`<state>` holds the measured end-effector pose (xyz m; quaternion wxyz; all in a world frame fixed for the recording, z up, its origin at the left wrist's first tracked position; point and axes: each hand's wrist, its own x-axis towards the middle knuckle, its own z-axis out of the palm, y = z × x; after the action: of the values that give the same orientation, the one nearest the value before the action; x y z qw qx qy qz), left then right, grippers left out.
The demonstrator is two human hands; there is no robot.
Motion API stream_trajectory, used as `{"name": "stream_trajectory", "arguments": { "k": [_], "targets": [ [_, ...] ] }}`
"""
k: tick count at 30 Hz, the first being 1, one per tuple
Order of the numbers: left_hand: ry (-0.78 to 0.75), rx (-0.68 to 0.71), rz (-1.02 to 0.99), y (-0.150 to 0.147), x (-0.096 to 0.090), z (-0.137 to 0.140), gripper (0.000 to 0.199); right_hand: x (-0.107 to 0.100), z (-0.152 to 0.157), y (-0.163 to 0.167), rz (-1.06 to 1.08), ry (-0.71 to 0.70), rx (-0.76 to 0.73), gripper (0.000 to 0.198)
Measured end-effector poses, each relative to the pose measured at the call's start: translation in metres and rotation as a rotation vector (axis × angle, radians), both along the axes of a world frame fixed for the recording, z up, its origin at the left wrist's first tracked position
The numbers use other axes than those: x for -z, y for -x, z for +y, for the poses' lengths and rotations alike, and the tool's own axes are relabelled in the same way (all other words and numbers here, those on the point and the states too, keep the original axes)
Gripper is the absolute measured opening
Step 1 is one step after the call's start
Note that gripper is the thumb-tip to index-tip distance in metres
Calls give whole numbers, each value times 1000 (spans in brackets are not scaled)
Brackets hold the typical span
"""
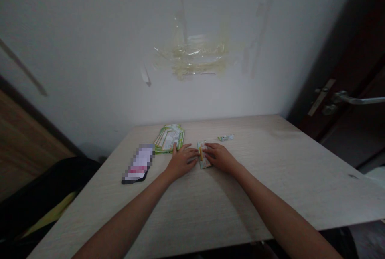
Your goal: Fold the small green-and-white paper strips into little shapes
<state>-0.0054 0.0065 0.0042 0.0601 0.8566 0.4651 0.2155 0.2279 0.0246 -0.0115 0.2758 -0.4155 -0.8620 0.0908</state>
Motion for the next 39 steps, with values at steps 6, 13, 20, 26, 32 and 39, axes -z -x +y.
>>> {"name": "stream_trajectory", "arguments": {
  "k": [6, 13, 20, 26, 32, 39],
  "targets": [
    [-23, -81, 34, 0, 2, 2, 23, -1, -1, 0, -13, -1, 0, 35],
    [6, -93, 63, 1, 0, 3, 25, -3, -2, 1, -7, -9, -9, 35],
    [0, -92, 73, 1, 0, 4, 25, -2, 0, 1, -43, 6, 1, 35],
    [5, -105, 85, 1, -2, 2, 25, -5, -1, 1, -44, -2, -23, 35],
    [12, -112, 85, 1, -1, 3, 26, -6, -2, 2, -56, 19, -13, 35],
    [8, -97, 58, 1, 0, 5, 24, -3, -1, 1, -35, 23, -4, 36]
  ]
}}
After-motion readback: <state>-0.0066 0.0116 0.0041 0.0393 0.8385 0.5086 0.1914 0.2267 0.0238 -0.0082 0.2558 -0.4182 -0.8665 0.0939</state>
